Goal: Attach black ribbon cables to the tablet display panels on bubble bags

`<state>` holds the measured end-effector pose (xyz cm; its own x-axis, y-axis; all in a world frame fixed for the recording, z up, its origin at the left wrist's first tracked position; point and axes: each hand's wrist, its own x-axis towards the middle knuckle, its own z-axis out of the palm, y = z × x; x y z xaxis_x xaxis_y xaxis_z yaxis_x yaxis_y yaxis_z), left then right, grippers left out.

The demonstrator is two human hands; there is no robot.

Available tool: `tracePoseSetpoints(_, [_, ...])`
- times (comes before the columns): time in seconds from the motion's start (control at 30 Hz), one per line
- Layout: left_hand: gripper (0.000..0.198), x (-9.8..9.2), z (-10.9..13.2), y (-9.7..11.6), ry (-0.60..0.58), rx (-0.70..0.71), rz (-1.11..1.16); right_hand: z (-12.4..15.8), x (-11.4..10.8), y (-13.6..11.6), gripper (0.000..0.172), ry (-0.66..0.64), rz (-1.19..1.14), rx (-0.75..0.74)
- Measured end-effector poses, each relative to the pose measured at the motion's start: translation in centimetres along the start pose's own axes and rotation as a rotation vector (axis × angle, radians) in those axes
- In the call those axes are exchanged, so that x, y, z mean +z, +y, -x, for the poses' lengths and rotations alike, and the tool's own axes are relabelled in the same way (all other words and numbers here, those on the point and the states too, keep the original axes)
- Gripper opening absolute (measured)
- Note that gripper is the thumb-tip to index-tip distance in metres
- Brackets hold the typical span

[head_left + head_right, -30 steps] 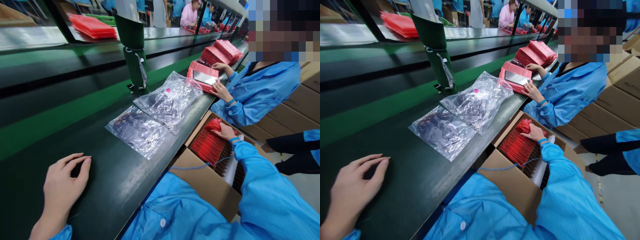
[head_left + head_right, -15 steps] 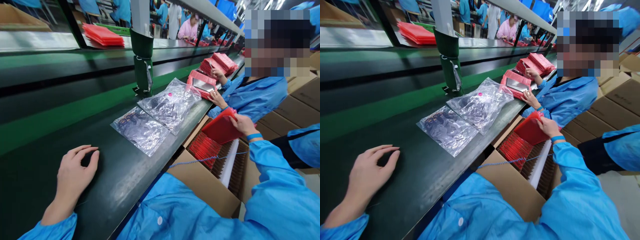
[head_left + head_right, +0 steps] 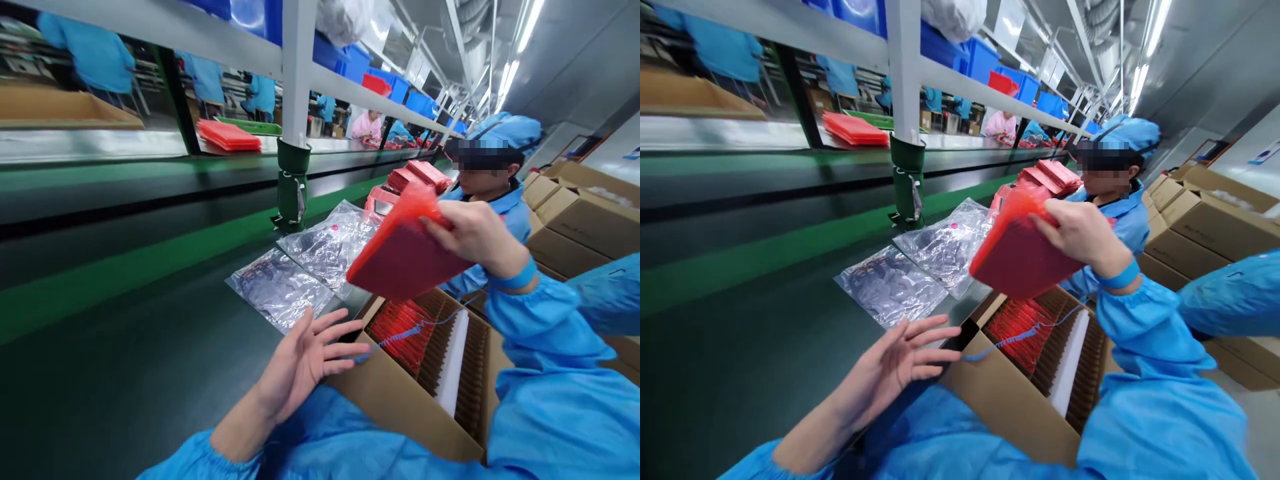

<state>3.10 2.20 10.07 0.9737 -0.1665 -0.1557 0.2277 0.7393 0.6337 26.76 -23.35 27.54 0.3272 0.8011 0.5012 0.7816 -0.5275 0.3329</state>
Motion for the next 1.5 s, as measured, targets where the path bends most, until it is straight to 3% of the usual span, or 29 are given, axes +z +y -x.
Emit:
tracePoseSetpoints(0.13, [0.085, -0.4, 1.6, 2.0, 0.116, 0.048, 0.110, -2.1, -0.2, -10.5, 0.031, 0.119, -0.223, -0.425])
tracePoseSetpoints(0.27, [0.091, -0.9, 6.5, 3.0, 0.288, 0.135, 0.092, -1.3, 0.1, -20.1, 0.029, 0.351, -0.475, -0.855])
tracePoseSetpoints(0.4, [0.072, -1.1, 9.6, 2.7, 0.535, 0.229, 0.040, 0.3, 2.8, -25.6, 0.024, 0.482, -0.694, -1.055])
tracePoseSetpoints(0.57, [0.070, -3.8, 10.6, 1.3, 0.895, 0.446, -0.031, 2.0, 7.1, -29.5, 0.025, 0.429, -0.859, -1.094])
tracePoseSetpoints(0.77, [0.057, -8.7, 11.8, 0.6, 1.101, 0.597, -0.058, 3.0, 9.5, -32.0, 0.025, 0.271, -0.828, -0.965])
tracePoseSetpoints(0.9, [0.051, -11.9, 13.0, 1.6, 1.171, 0.643, -0.056, 3.5, 9.6, -30.6, 0.019, 0.245, -0.985, -0.761])
tracePoseSetpoints(0.97, [0.050, -12.9, 13.6, 1.9, 1.197, 0.643, -0.043, 4.3, 10.2, -29.2, 0.027, 0.188, -1.139, -0.570])
tracePoseSetpoints(1.07, [0.049, -12.9, 14.1, 1.9, 1.199, 0.618, -0.023, 5.5, 12.6, -27.9, 0.050, -0.014, -1.389, -0.120])
tracePoseSetpoints(1.17, [0.055, -11.9, 13.8, 1.3, 1.148, 0.611, -0.030, 5.0, 15.8, -28.9, 0.063, -0.316, -1.684, 0.260])
tracePoseSetpoints(1.23, [0.064, -11.1, 13.3, 0.9, 1.102, 0.611, -0.046, 3.4, 17.4, -30.5, 0.069, -0.456, -1.868, 0.392])
tracePoseSetpoints(1.3, [0.075, -10.7, 12.6, 0.4, 1.071, 0.611, -0.070, 1.2, 18.2, -32.4, 0.075, -0.486, -1.984, 0.435])
tracePoseSetpoints(1.4, [0.093, -11.0, 11.6, -0.3, 1.090, 0.633, -0.120, -1.3, 18.1, -34.6, 0.078, -0.450, -2.062, 0.379])
tracePoseSetpoints(1.5, [0.089, -11.9, 11.3, -0.9, 1.141, 0.662, -0.235, -1.8, 18.2, -36.0, 0.075, -0.407, -2.025, 0.302])
